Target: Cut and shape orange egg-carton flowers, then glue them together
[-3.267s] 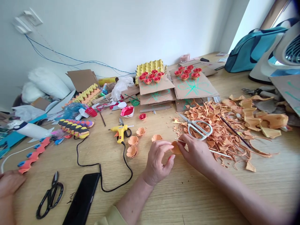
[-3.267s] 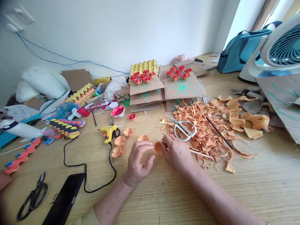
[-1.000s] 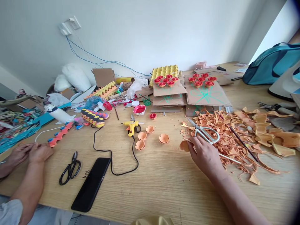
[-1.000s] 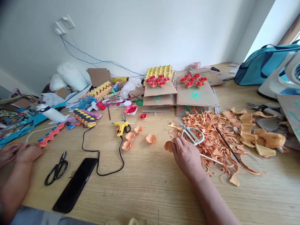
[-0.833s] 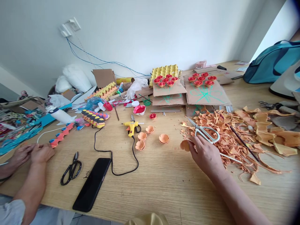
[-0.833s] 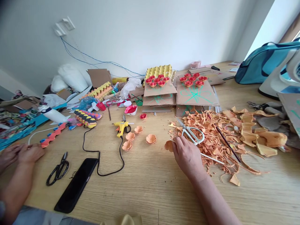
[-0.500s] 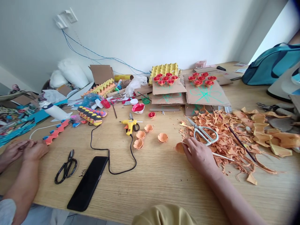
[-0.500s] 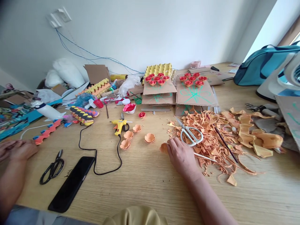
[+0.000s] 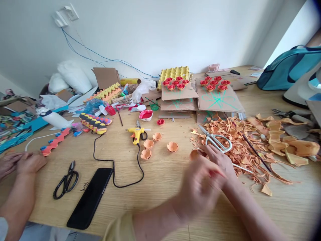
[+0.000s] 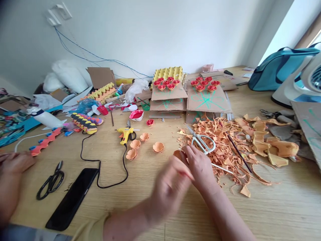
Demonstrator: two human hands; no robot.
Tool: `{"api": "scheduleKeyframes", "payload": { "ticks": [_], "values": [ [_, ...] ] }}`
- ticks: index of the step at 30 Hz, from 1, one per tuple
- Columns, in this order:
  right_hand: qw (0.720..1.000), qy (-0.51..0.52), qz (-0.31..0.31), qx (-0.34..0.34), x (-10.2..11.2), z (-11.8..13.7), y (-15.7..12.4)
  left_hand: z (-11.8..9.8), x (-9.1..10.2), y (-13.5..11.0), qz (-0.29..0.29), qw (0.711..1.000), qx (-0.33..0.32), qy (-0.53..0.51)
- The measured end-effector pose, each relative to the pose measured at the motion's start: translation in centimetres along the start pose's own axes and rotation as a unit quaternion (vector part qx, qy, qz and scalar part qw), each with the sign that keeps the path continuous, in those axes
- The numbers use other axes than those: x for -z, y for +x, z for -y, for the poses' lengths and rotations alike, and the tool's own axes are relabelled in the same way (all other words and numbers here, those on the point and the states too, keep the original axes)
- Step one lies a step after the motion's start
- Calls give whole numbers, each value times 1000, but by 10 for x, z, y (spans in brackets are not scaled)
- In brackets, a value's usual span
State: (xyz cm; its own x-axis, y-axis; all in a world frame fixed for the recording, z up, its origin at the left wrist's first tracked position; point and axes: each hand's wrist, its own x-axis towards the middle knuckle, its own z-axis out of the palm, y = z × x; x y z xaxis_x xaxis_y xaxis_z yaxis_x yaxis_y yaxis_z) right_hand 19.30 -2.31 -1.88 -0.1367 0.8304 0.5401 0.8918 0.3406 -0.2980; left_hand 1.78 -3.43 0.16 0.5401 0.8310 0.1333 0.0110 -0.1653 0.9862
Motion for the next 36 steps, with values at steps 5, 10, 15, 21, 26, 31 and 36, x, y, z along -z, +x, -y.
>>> {"api": "scheduleKeyframes", "payload": {
  "ticks": [5,10,15,21,26,31,36],
  "values": [
    [998,51,8,-41,0,8,2,13,19,22,-193,981,-4,22],
    [997,67,37,-24,-1,15,0,32,21,18,15,980,75,-182],
    [995,84,52,0,6,16,1,34,26,15,8,974,88,-209],
    [993,104,41,-31,7,8,-1,33,32,17,-32,971,120,-206],
    [985,151,68,-42,6,10,-1,34,30,14,-38,968,134,-207],
    [988,124,85,-40,6,12,-2,32,29,12,-32,973,132,-187],
    [985,127,106,-55,4,12,-5,28,29,11,-33,985,91,-144]
  ]
}}
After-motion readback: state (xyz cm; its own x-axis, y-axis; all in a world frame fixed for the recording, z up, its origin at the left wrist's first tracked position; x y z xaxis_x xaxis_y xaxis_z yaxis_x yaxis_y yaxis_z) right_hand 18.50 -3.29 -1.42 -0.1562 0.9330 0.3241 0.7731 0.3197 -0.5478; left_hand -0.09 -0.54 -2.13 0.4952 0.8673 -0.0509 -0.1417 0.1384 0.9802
